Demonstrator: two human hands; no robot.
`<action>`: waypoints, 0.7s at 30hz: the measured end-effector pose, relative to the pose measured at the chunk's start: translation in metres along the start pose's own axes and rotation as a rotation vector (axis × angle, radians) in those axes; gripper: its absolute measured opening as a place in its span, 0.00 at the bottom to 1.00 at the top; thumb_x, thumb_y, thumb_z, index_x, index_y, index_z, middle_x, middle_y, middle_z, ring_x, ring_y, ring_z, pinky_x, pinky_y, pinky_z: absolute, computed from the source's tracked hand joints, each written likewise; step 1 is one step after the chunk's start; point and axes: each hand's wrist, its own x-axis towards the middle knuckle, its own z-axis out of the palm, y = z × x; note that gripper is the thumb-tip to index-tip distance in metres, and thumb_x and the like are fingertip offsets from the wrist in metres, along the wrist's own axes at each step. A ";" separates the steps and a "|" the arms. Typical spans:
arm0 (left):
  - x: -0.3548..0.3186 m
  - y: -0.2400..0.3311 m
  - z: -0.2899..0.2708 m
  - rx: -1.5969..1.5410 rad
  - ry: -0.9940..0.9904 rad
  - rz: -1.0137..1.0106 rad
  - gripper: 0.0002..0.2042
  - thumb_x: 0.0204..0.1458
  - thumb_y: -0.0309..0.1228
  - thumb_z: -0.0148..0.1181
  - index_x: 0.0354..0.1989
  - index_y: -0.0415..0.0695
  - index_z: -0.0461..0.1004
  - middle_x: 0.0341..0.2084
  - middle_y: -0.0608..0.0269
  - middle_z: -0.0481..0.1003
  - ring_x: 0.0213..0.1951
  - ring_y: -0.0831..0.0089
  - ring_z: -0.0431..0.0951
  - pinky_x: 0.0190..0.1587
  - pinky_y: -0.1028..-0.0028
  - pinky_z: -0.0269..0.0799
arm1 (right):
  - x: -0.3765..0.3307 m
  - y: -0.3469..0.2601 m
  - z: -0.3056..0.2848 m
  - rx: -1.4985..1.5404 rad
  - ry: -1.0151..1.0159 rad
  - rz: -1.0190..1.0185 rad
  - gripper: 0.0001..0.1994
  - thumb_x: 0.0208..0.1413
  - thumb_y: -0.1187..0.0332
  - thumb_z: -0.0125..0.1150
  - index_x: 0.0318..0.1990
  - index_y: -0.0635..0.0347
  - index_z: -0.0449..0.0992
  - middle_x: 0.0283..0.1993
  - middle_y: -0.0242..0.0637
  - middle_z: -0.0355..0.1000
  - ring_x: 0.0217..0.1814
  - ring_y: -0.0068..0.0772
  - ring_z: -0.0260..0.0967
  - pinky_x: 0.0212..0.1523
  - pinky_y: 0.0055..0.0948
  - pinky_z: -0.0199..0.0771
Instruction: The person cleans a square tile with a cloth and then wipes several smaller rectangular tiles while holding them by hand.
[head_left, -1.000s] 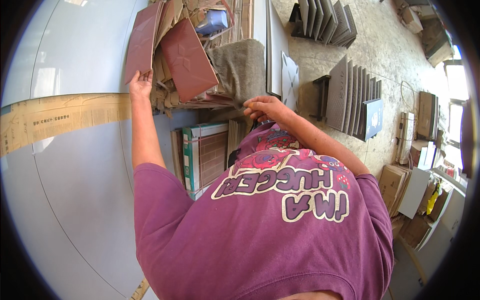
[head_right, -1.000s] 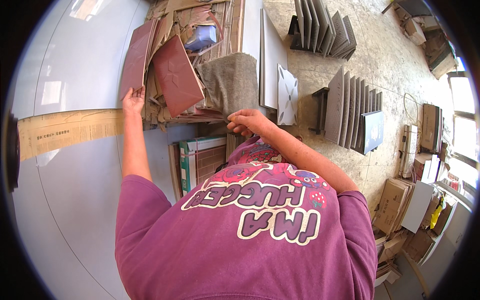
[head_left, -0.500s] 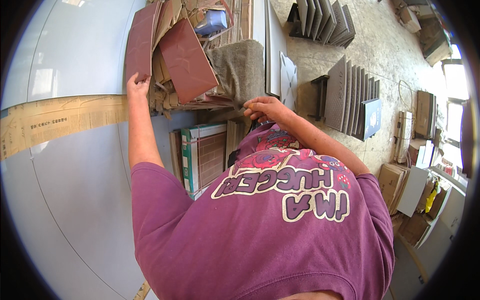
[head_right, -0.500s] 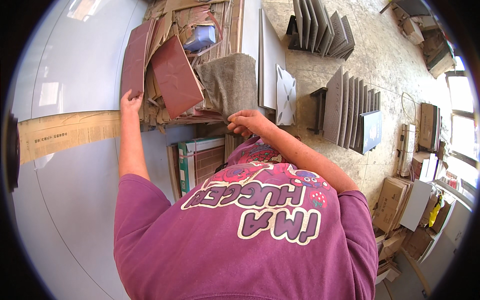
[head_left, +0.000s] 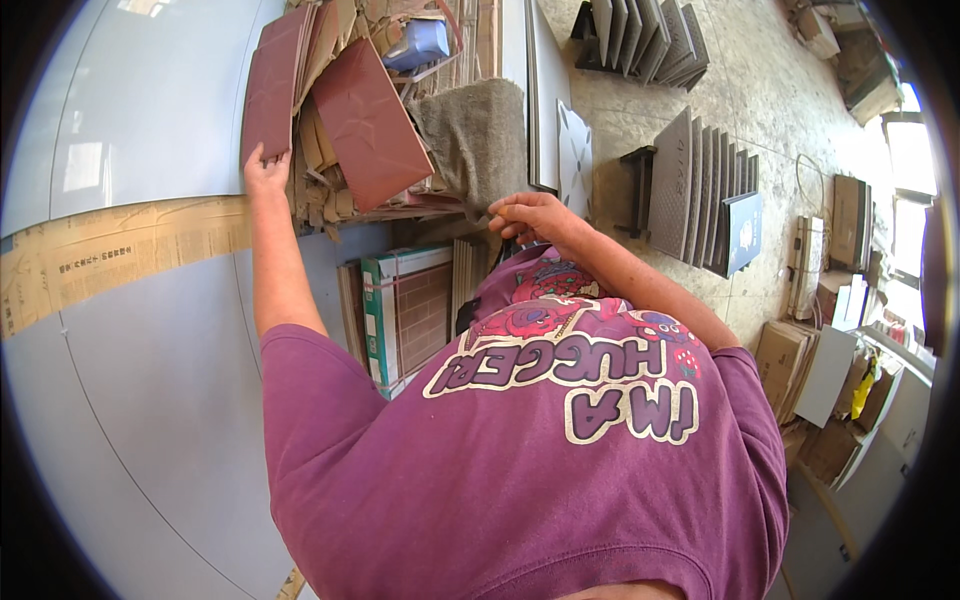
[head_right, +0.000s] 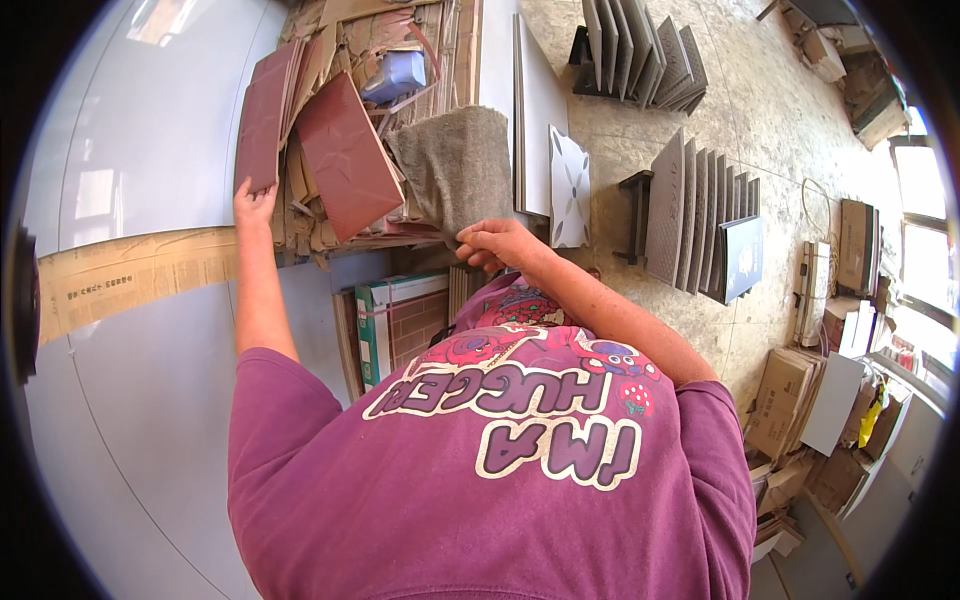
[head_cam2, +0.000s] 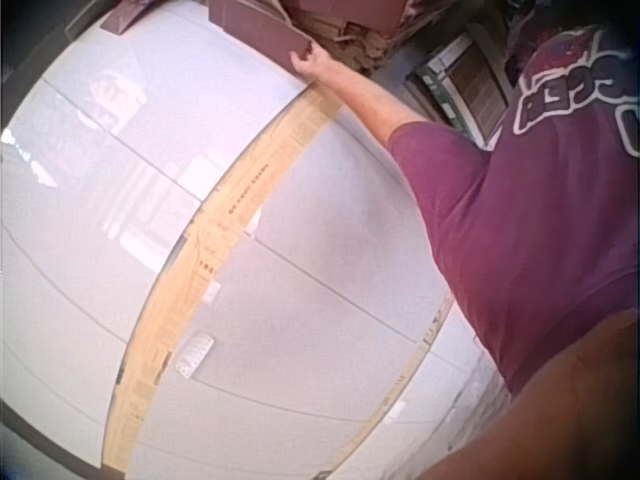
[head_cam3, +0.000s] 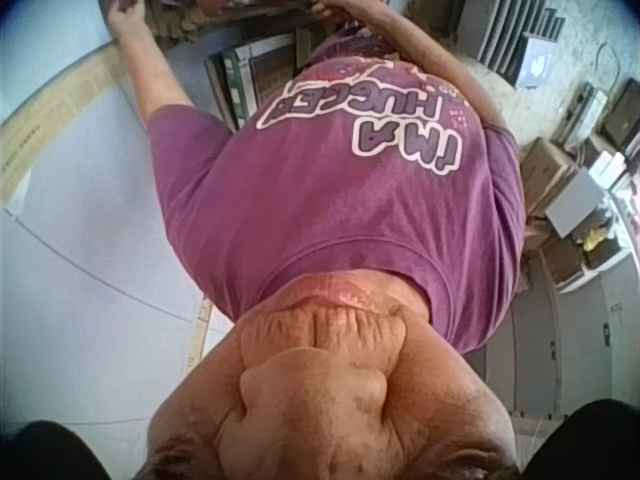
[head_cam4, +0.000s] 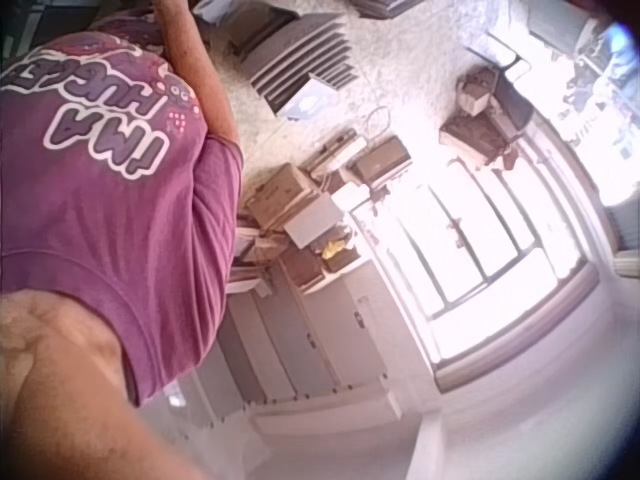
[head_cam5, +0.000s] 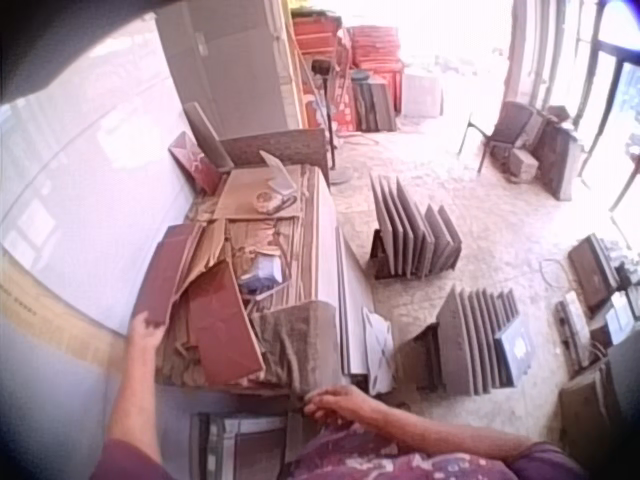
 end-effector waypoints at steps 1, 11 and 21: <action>-0.002 0.002 0.000 -0.019 -0.012 -0.012 0.26 0.51 0.26 0.51 0.58 0.39 0.52 0.58 0.53 0.52 0.59 0.57 0.54 0.57 0.53 0.55 | 0.001 -0.001 0.000 -0.001 -0.001 0.005 0.15 0.56 0.61 0.51 0.47 0.59 0.71 0.38 0.30 0.73 0.35 0.16 0.67 0.34 0.17 0.65; -0.037 -0.013 -0.002 0.124 -0.020 0.031 0.28 0.51 0.25 0.52 0.59 0.34 0.48 0.62 0.44 0.43 0.62 0.48 0.45 0.60 0.51 0.54 | 0.008 0.004 0.000 -0.007 -0.021 0.005 0.15 0.56 0.61 0.50 0.46 0.59 0.71 0.38 0.30 0.74 0.34 0.16 0.67 0.34 0.18 0.65; -0.044 -0.012 0.030 0.138 -0.020 0.016 0.36 0.50 0.27 0.54 0.63 0.38 0.39 0.64 0.45 0.32 0.64 0.47 0.40 0.61 0.52 0.50 | 0.010 0.005 -0.002 0.013 -0.018 0.002 0.15 0.56 0.60 0.50 0.46 0.59 0.72 0.38 0.30 0.74 0.34 0.17 0.67 0.34 0.19 0.66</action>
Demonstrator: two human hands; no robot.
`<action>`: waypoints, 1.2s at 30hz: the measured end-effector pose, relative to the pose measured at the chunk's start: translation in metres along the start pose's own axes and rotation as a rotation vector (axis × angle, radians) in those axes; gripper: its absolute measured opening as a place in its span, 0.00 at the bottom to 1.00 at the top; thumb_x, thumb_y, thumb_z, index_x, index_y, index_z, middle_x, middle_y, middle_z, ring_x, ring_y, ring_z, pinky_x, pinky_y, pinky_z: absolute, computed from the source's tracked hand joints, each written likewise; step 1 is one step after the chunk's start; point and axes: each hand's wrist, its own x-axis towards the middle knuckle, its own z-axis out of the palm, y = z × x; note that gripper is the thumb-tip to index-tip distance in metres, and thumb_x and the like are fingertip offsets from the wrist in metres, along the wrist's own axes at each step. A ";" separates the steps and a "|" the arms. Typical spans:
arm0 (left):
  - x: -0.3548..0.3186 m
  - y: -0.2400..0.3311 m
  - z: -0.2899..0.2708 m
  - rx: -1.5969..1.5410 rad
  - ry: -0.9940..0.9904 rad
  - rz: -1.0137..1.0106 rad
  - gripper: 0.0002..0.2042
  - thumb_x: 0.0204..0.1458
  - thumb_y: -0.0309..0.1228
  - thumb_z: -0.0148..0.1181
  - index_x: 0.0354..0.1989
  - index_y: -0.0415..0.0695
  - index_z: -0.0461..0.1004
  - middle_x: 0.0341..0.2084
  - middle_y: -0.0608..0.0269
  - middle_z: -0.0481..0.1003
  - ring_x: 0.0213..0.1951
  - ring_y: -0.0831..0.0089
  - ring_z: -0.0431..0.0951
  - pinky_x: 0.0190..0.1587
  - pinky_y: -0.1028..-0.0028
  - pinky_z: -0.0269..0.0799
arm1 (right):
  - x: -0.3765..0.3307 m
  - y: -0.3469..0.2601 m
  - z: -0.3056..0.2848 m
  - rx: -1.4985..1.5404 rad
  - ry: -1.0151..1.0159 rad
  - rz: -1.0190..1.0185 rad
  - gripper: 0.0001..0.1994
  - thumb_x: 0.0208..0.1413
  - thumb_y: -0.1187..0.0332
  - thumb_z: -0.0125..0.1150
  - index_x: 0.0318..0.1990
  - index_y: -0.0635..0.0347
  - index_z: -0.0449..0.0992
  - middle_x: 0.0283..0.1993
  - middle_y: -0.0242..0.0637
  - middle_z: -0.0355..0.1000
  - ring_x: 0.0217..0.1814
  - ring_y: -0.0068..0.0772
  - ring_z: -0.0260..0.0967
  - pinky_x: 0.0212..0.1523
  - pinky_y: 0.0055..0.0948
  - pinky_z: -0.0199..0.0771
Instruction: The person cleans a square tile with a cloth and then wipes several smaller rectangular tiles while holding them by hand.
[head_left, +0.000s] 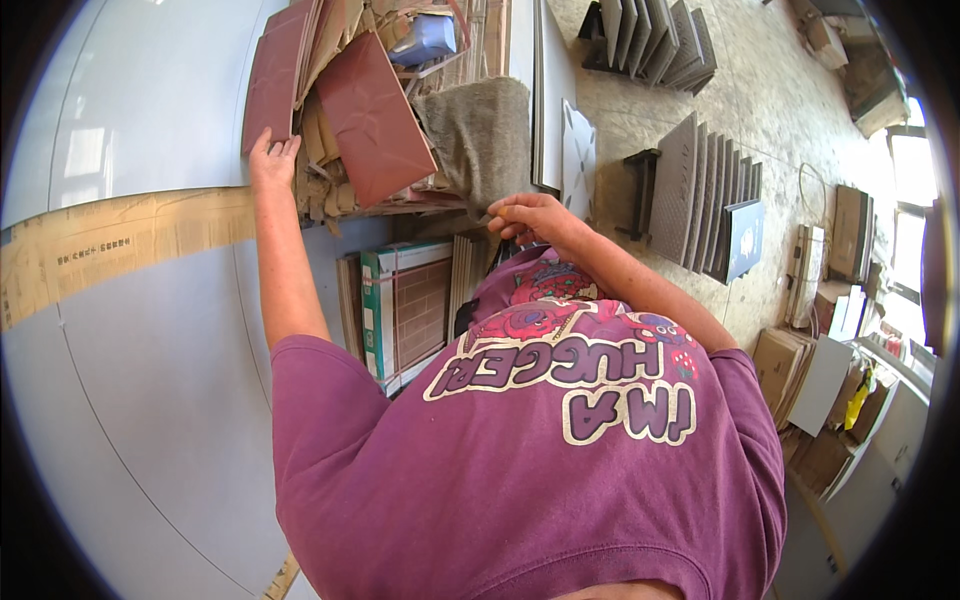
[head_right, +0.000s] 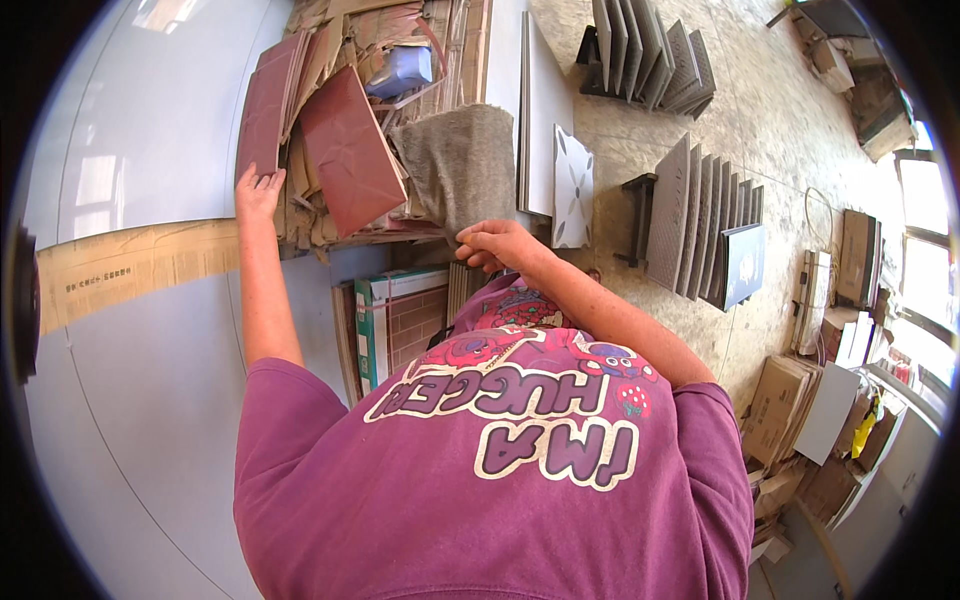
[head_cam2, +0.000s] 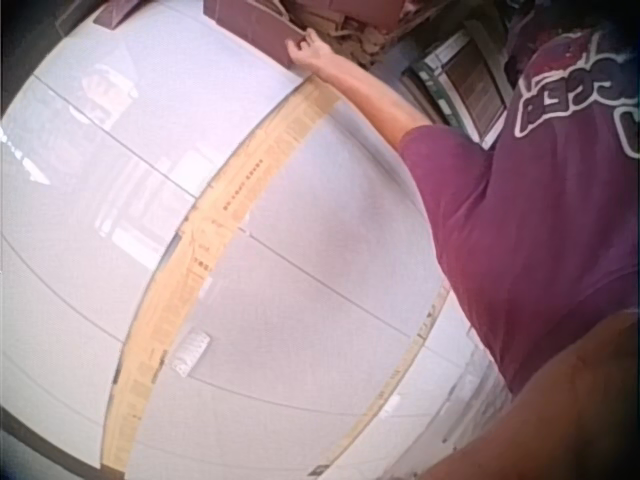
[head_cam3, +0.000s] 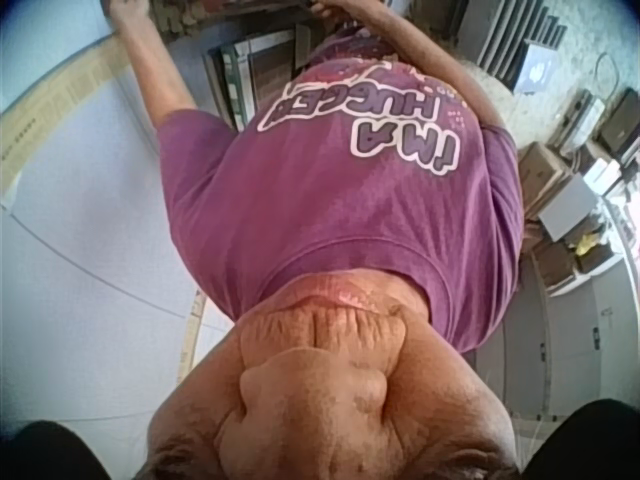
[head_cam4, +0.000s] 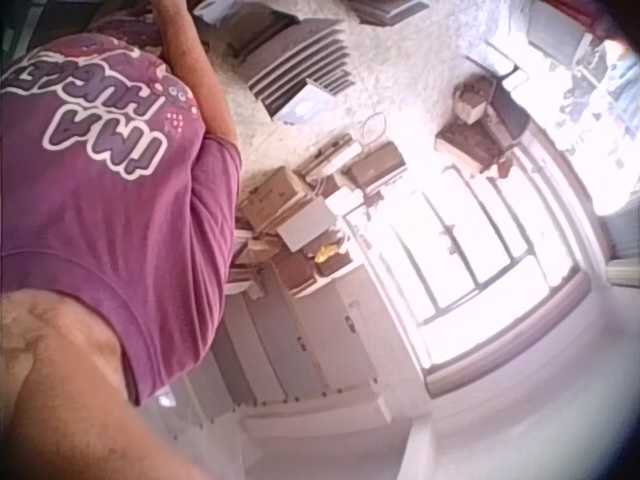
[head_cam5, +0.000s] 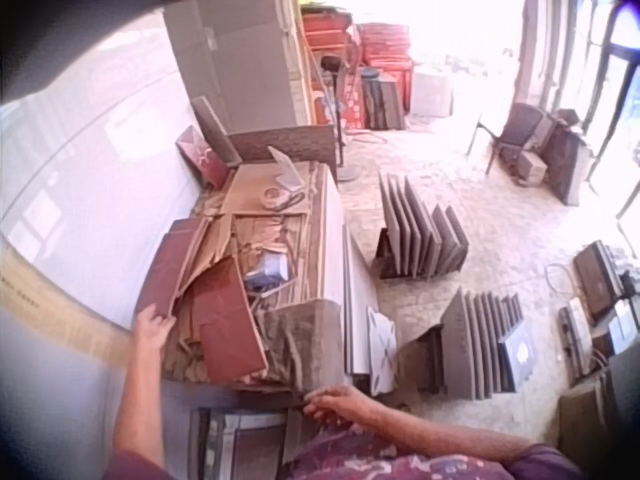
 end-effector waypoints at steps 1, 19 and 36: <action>0.002 0.000 0.000 0.016 -0.005 -0.004 0.38 0.50 0.27 0.55 0.64 0.39 0.37 0.64 0.45 0.32 0.64 0.47 0.40 0.61 0.52 0.49 | -0.001 -0.001 -0.001 0.004 0.006 0.003 0.15 0.56 0.60 0.50 0.46 0.60 0.71 0.38 0.30 0.74 0.34 0.17 0.67 0.34 0.19 0.66; 0.043 0.014 0.024 -0.004 -0.098 -0.106 0.46 0.49 0.32 0.55 0.63 0.41 0.20 0.64 0.49 0.25 0.66 0.50 0.30 0.63 0.49 0.37 | -0.002 0.001 -0.006 0.052 0.024 0.010 0.15 0.56 0.62 0.50 0.46 0.60 0.71 0.38 0.31 0.74 0.33 0.16 0.68 0.32 0.18 0.67; -0.047 -0.015 -0.010 0.471 -0.107 0.281 0.26 0.51 0.27 0.54 0.57 0.31 0.54 0.50 0.44 0.64 0.49 0.55 0.68 0.49 0.60 0.68 | -0.014 -0.003 -0.015 0.004 0.003 0.023 0.15 0.56 0.62 0.51 0.46 0.62 0.70 0.38 0.32 0.73 0.33 0.18 0.67 0.33 0.19 0.68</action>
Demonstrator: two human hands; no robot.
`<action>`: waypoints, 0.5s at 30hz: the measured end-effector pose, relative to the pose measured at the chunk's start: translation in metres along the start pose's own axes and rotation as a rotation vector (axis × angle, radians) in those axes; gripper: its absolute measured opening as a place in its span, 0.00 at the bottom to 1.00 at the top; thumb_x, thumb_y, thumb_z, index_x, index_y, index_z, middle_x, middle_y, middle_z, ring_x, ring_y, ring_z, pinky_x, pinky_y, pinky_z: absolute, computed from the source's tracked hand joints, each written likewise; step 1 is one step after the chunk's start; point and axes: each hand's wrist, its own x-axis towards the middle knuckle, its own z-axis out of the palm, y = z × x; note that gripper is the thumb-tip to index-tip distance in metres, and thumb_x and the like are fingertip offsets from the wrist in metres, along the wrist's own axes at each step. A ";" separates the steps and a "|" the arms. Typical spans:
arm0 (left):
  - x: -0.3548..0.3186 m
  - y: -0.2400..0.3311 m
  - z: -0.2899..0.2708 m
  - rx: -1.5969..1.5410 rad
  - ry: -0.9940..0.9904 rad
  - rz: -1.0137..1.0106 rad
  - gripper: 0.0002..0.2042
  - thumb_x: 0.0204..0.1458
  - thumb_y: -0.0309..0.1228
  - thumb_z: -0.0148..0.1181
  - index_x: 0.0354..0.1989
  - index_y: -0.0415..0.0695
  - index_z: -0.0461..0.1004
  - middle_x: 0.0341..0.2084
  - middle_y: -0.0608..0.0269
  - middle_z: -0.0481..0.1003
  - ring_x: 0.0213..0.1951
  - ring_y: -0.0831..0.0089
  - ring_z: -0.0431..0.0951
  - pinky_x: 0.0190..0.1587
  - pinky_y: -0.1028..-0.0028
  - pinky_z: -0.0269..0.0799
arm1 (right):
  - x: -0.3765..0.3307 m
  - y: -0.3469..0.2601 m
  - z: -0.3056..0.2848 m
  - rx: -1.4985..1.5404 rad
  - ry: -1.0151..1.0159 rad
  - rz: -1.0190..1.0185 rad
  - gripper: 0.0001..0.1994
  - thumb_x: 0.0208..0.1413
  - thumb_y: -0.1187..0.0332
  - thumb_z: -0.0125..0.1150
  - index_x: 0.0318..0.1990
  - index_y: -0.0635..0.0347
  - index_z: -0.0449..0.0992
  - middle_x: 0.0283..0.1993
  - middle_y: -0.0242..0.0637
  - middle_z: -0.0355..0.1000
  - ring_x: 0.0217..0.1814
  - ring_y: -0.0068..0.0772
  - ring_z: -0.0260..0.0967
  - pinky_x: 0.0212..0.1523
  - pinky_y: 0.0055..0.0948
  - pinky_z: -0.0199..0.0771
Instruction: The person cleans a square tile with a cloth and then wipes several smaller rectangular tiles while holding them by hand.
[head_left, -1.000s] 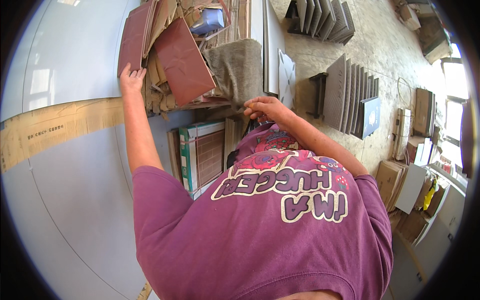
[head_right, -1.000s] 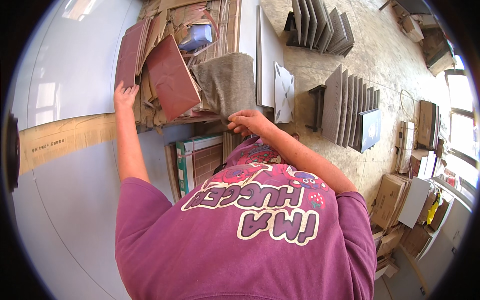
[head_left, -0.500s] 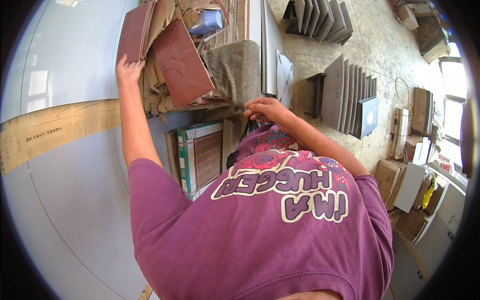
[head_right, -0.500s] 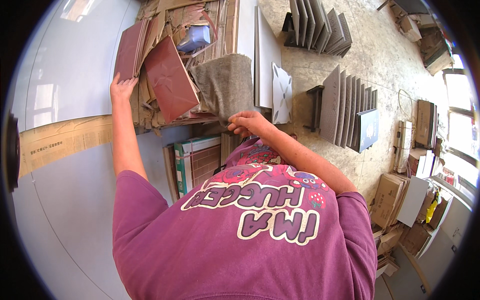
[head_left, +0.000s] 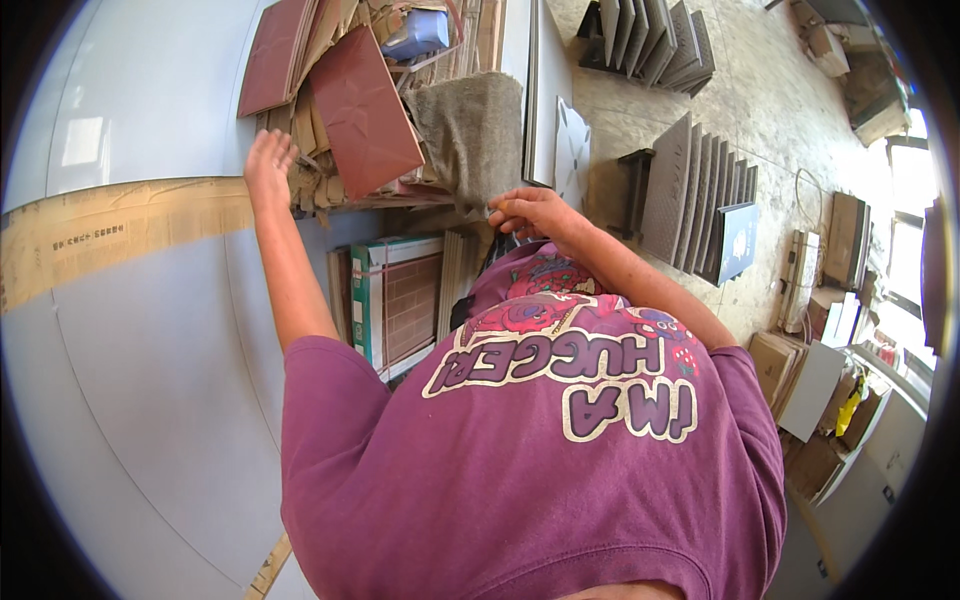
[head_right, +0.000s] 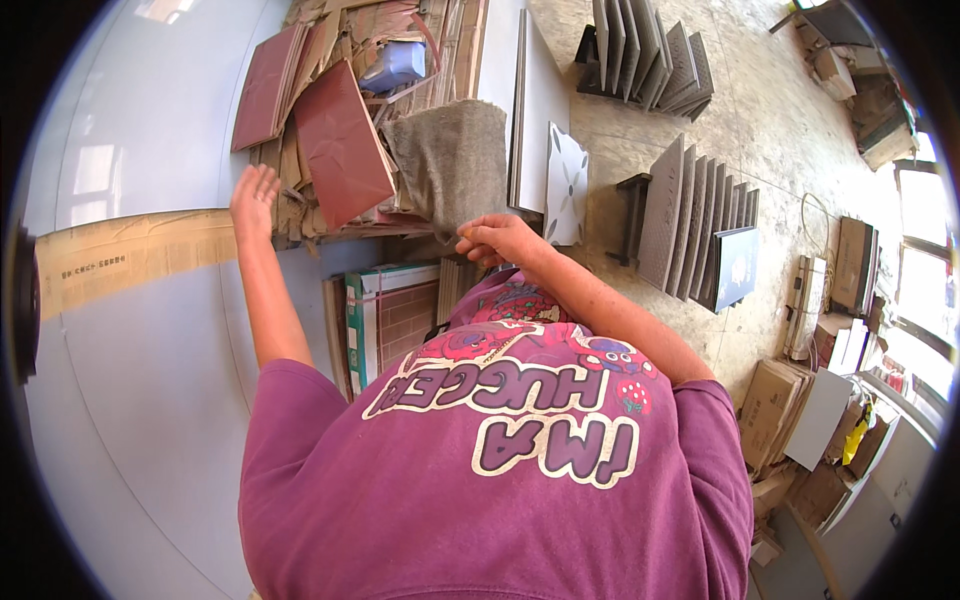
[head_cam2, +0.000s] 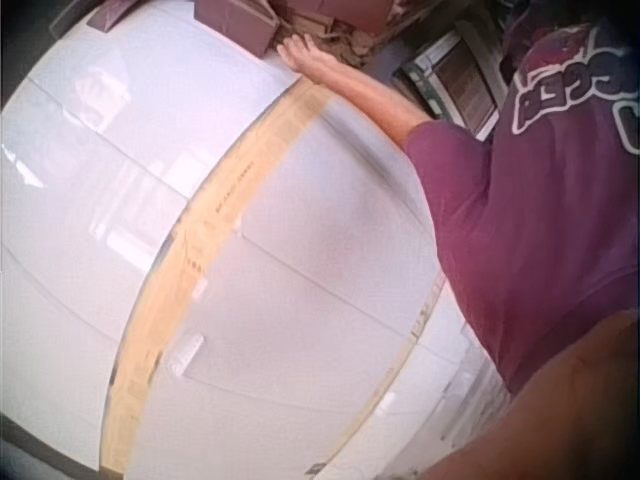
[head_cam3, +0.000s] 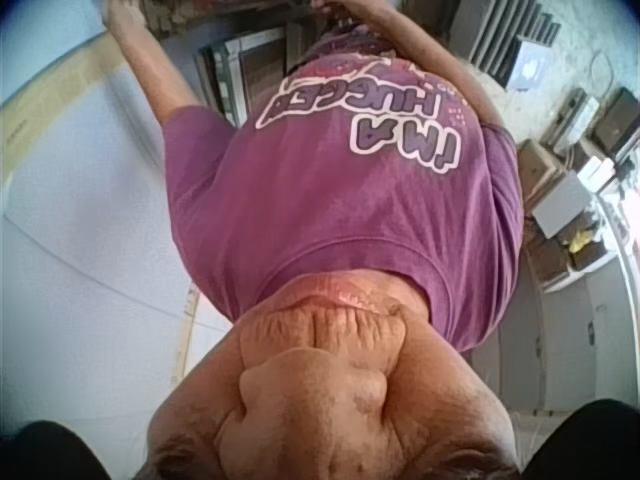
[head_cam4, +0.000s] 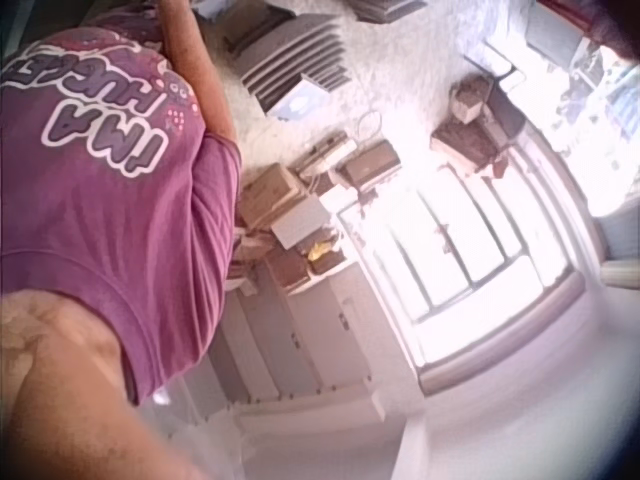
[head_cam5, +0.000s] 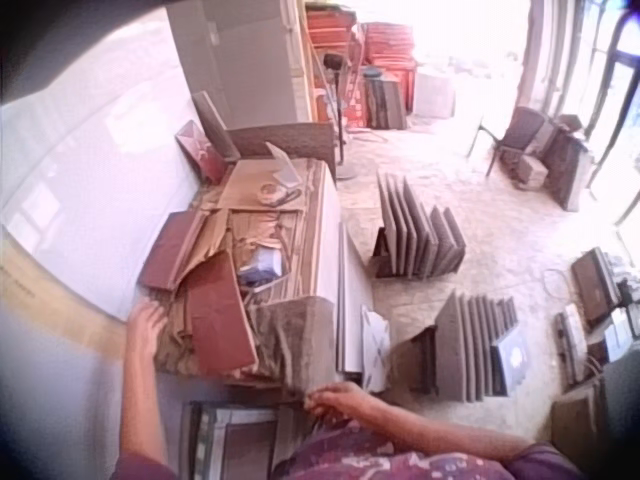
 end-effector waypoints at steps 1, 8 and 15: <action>-0.020 -0.003 -0.003 0.031 -0.024 -0.015 0.25 0.52 0.27 0.54 0.56 0.31 0.55 0.48 0.45 0.66 0.46 0.56 0.70 0.46 0.62 0.69 | -0.001 -0.001 0.000 0.001 -0.006 -0.006 0.15 0.56 0.62 0.51 0.46 0.62 0.70 0.38 0.32 0.73 0.33 0.18 0.67 0.32 0.19 0.68; -0.123 -0.052 -0.009 0.000 -0.003 -0.205 0.23 0.51 0.31 0.56 0.53 0.33 0.58 0.40 0.49 0.71 0.41 0.61 0.73 0.42 0.64 0.72 | -0.005 0.002 -0.005 -0.049 -0.045 -0.024 0.15 0.55 0.61 0.50 0.45 0.61 0.71 0.38 0.32 0.74 0.33 0.18 0.67 0.32 0.20 0.67; -0.143 -0.084 0.022 -0.417 0.087 -0.343 0.14 0.51 0.29 0.56 0.42 0.33 0.66 0.37 0.48 0.71 0.39 0.58 0.73 0.44 0.60 0.72 | -0.011 0.003 -0.006 -0.068 -0.071 -0.032 0.15 0.55 0.61 0.51 0.44 0.60 0.72 0.37 0.32 0.74 0.32 0.19 0.67 0.31 0.19 0.67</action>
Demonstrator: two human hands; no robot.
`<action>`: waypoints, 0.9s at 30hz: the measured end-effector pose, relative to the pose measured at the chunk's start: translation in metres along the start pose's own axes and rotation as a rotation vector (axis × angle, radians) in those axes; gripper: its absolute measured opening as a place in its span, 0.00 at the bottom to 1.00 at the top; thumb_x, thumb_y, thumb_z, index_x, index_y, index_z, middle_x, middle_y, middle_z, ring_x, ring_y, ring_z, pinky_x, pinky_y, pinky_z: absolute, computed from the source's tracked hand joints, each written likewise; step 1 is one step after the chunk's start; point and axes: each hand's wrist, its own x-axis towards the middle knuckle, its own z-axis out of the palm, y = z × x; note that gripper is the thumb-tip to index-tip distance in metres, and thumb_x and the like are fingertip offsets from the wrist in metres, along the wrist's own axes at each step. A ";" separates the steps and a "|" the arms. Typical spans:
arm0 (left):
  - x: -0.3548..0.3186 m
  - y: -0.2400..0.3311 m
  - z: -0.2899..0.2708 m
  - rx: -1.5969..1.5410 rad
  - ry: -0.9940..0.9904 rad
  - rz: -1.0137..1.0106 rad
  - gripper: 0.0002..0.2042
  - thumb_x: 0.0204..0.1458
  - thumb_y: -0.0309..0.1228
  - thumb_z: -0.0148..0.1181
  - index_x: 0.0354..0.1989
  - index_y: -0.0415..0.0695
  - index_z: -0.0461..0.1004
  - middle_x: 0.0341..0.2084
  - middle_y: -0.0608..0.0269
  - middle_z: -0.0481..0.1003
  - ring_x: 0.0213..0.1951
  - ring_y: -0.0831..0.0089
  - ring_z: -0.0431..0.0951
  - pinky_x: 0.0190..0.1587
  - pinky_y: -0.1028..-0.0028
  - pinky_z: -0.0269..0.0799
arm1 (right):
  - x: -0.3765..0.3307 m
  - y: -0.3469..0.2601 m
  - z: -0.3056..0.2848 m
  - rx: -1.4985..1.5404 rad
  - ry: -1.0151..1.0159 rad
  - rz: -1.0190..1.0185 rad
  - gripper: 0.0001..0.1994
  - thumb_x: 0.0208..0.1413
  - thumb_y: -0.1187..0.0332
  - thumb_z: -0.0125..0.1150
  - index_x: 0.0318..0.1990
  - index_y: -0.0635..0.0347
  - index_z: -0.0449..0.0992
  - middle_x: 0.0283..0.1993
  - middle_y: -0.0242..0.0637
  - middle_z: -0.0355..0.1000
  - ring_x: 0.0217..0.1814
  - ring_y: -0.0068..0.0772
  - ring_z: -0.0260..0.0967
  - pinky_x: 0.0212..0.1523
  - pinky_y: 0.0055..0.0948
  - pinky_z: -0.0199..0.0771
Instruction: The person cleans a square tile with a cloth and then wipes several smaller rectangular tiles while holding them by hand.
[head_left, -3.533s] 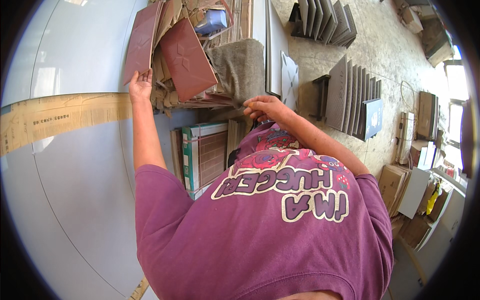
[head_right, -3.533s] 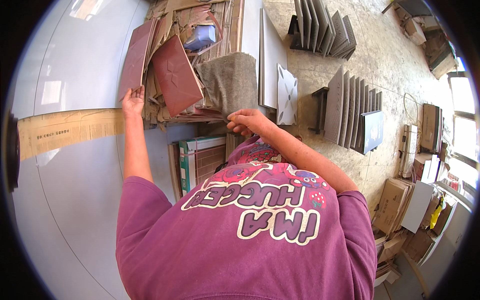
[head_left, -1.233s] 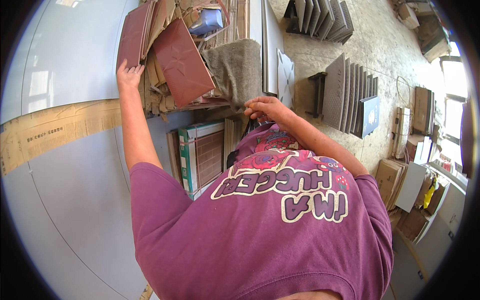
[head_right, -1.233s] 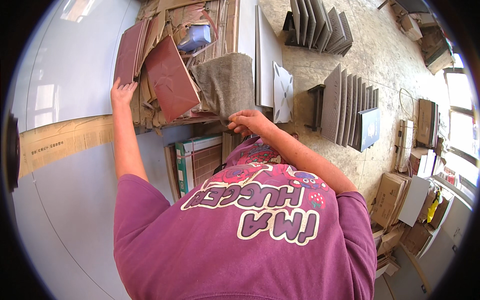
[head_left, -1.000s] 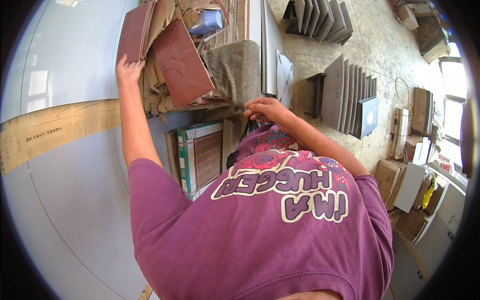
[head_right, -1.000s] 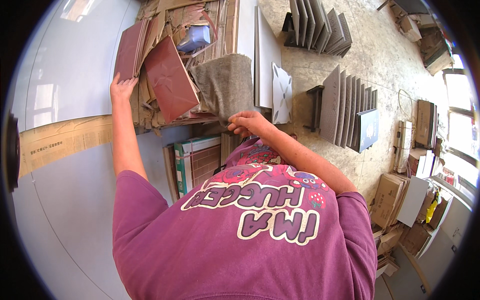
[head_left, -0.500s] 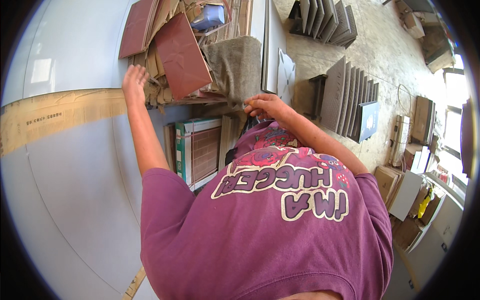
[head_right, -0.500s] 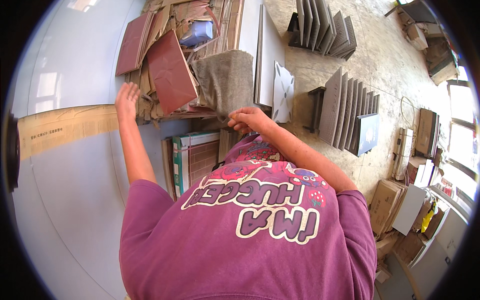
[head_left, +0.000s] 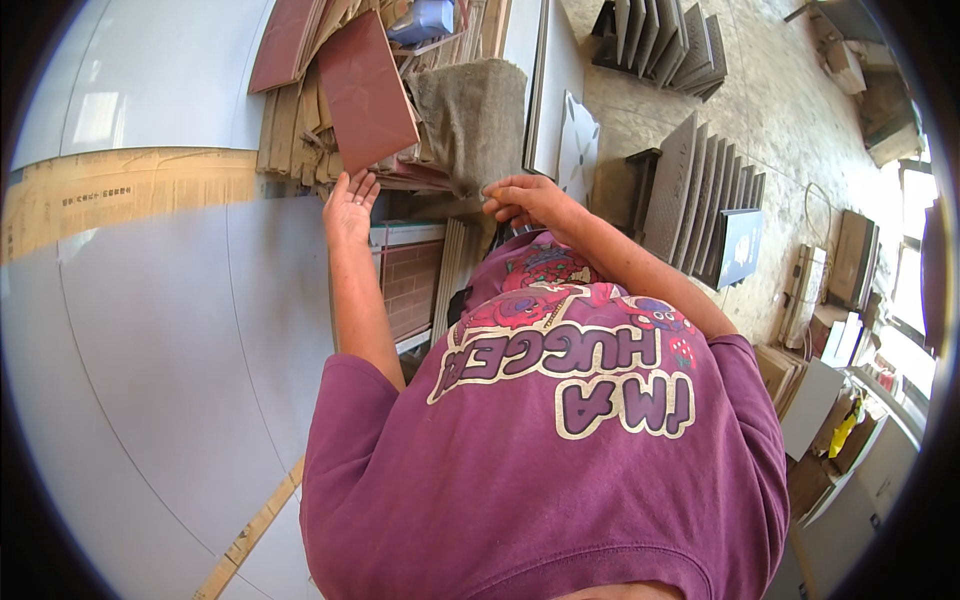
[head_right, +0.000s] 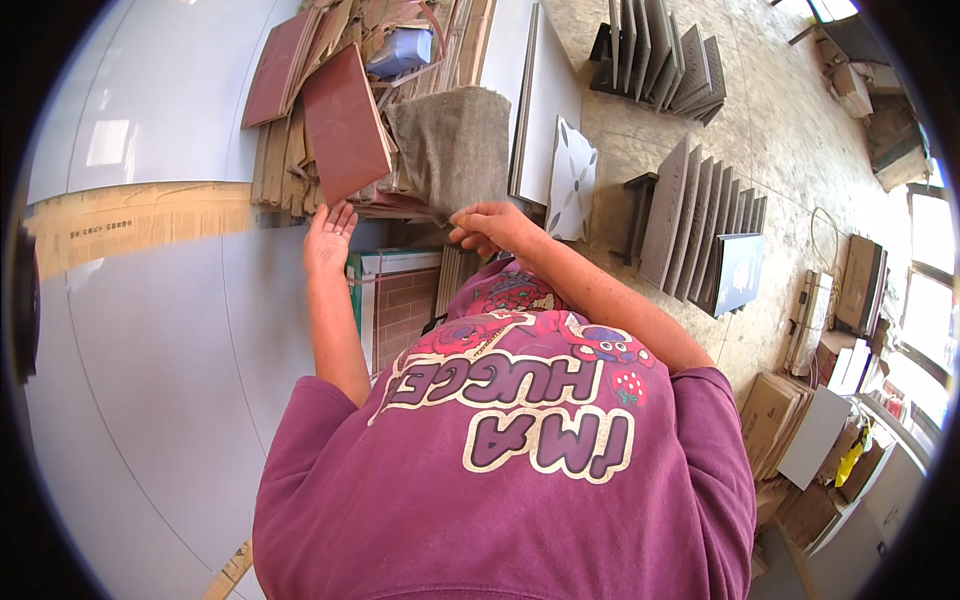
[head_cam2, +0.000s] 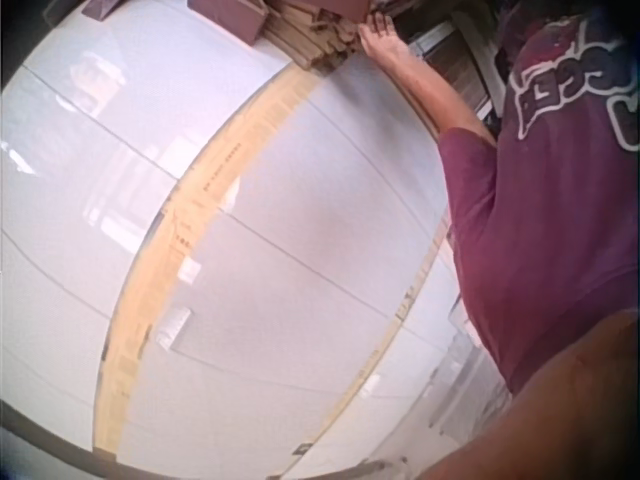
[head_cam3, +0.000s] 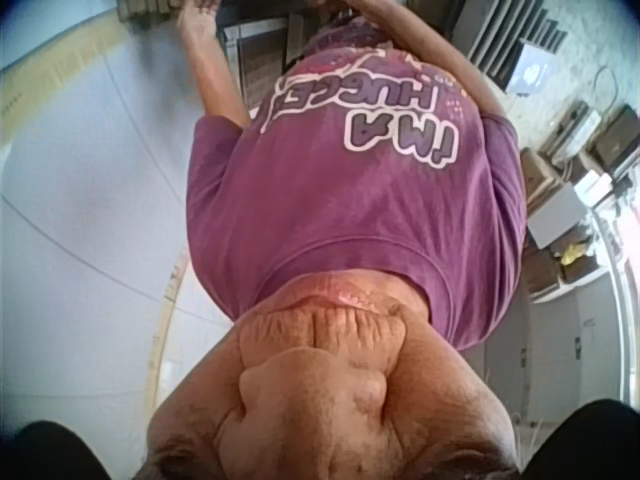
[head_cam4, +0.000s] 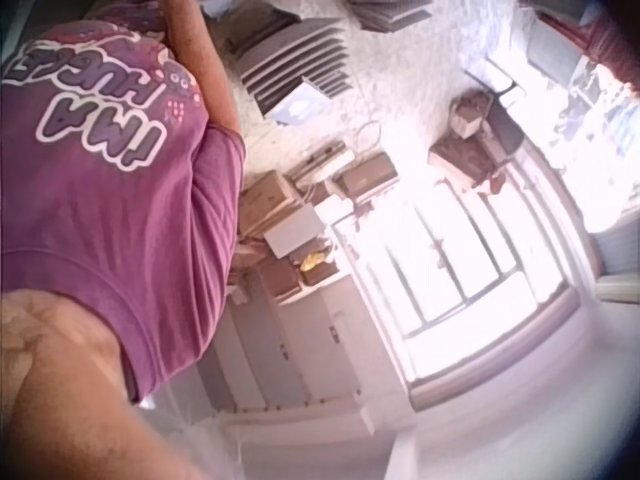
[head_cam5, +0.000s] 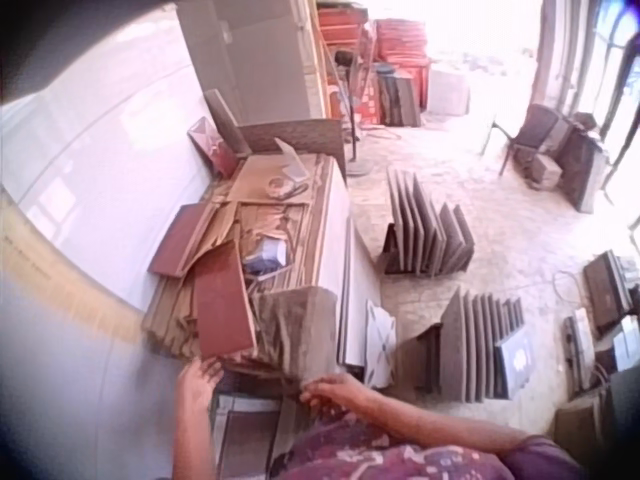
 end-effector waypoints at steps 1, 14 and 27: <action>0.002 -0.003 0.003 -0.023 0.024 0.002 0.13 0.51 0.29 0.56 0.41 0.34 0.66 0.37 0.48 0.72 0.40 0.59 0.73 0.45 0.60 0.72 | -0.002 0.000 0.000 -0.003 -0.004 0.000 0.15 0.55 0.61 0.51 0.44 0.60 0.73 0.37 0.32 0.74 0.32 0.19 0.67 0.30 0.19 0.67; 0.026 -0.016 0.016 -0.169 0.245 -0.058 0.14 0.50 0.29 0.57 0.41 0.34 0.64 0.36 0.52 0.68 0.43 0.58 0.71 0.50 0.58 0.70 | -0.012 0.006 -0.007 0.007 -0.025 -0.032 0.15 0.54 0.59 0.52 0.44 0.58 0.73 0.37 0.30 0.74 0.34 0.17 0.67 0.33 0.19 0.66; -0.011 -0.038 0.016 -0.526 0.063 -0.082 0.12 0.49 0.25 0.56 0.41 0.36 0.65 0.37 0.56 0.67 0.41 0.63 0.69 0.49 0.58 0.70 | -0.022 0.007 -0.011 0.035 -0.013 -0.063 0.15 0.54 0.60 0.52 0.43 0.58 0.73 0.36 0.30 0.74 0.33 0.16 0.67 0.32 0.18 0.66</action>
